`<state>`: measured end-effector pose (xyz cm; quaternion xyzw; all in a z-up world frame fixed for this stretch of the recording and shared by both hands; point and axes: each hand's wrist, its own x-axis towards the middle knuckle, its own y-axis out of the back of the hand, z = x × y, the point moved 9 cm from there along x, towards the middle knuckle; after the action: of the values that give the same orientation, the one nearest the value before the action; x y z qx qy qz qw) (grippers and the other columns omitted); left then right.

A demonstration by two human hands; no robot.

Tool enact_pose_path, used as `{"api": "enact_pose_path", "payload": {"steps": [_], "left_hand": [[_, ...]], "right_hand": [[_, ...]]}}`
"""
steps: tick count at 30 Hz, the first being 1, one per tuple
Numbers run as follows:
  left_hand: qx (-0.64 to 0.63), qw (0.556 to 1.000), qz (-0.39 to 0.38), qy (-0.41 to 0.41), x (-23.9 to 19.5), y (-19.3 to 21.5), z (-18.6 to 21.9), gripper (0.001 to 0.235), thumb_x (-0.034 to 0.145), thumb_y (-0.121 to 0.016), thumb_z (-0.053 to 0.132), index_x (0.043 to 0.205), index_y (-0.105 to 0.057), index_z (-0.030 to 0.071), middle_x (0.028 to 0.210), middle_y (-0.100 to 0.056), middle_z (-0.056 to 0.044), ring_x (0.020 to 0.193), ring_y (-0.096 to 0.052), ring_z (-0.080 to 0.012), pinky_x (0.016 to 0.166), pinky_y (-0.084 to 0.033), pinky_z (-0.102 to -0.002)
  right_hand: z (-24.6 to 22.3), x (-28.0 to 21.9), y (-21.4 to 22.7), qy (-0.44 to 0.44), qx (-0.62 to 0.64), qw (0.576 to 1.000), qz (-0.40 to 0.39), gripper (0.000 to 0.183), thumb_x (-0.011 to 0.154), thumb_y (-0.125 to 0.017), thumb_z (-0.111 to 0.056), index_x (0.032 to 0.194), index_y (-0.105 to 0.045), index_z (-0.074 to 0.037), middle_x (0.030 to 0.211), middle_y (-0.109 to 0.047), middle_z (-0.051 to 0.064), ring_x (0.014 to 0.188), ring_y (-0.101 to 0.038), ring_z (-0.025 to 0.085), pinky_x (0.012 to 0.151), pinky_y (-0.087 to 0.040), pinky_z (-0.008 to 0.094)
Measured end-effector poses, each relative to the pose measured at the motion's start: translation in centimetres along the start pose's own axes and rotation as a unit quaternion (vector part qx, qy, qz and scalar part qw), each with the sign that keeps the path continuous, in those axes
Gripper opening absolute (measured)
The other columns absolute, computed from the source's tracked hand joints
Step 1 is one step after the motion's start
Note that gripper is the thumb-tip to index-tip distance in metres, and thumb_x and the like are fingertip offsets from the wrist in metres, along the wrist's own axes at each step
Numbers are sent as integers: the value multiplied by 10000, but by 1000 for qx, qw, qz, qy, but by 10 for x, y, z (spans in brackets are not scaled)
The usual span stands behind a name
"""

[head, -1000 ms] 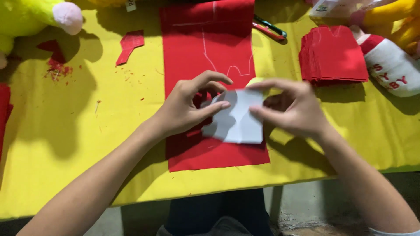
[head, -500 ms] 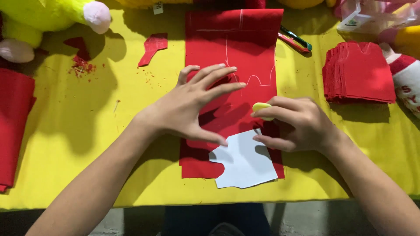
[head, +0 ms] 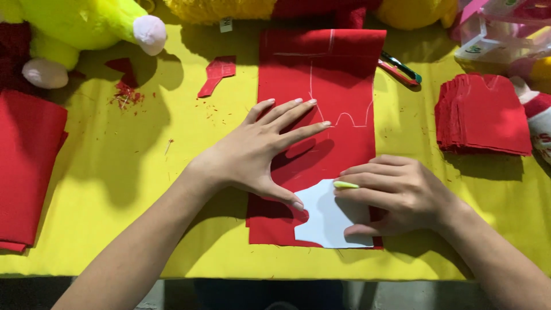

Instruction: The person places a white paper pattern onto a piece of red fabric and uses a yellow chalk marker to trace the pattern's outline. The person repositions the pattern multiple times to trace different sections of the garment shape onto the fabric.

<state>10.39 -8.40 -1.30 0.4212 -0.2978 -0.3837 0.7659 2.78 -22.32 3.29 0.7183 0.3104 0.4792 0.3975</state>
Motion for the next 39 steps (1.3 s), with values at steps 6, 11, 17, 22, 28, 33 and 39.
{"api": "enact_pose_path", "payload": {"steps": [6,11,17,22,28,33,39], "left_hand": [[42,999,-6,12,1,-4,3,1265,646,-689,932,1633,-248,276,1711,-151,-173,1581,-163,-355,1238,-35,-537],[2,999,48,7,1,6,-10,1110,700,-714,836,1581,-365,259,1652,-331,-127,1517,-330,-322,1193,-135,-513],[0,979,201,38,-7,44,-38,488,1009,-642,394,1378,-597,78,1381,-643,-107,1302,-551,-291,1080,-342,-453],[3,964,264,35,-9,57,-29,249,990,-706,257,1125,-697,48,1103,-692,-97,1080,-600,-268,956,-397,-418],[-64,993,66,-78,6,9,20,781,770,-706,700,1255,-670,89,1124,-631,-87,1005,-575,-236,875,-413,-392],[55,996,55,-43,7,-4,14,808,851,-657,729,1474,-544,226,1387,-518,-114,1226,-488,-276,1023,-326,-443],[63,992,109,-30,-1,29,-8,341,956,-723,256,1290,-718,184,1444,-543,-133,1295,-491,-299,991,-307,-452]], "right_hand": [[3,-2,2,8,-26,1000,8,532,849,-788,-576,1015,-729,-73,977,-766,92,884,-766,256,721,-605,375],[5,-4,1,-3,-17,1000,8,537,823,-817,-588,1032,-744,-98,1007,-769,86,896,-773,250,728,-620,383],[7,-5,0,-5,1,1000,13,534,826,-813,-577,1043,-742,-94,998,-764,82,907,-770,259,741,-621,380],[15,-7,-6,-42,-6,999,-9,589,803,-832,-593,1116,-728,-106,1094,-764,72,952,-757,247,823,-610,402],[37,-10,-9,-138,-72,988,13,617,817,-860,-484,1215,-716,-36,1109,-746,168,1007,-693,317,938,-566,452],[42,-7,1,-185,22,980,74,459,894,-823,-229,1245,-656,15,1086,-700,179,985,-664,321,904,-546,405],[41,-12,6,-180,111,975,76,440,886,-800,-115,1271,-642,28,1212,-721,210,1088,-740,301,998,-601,367]]}}
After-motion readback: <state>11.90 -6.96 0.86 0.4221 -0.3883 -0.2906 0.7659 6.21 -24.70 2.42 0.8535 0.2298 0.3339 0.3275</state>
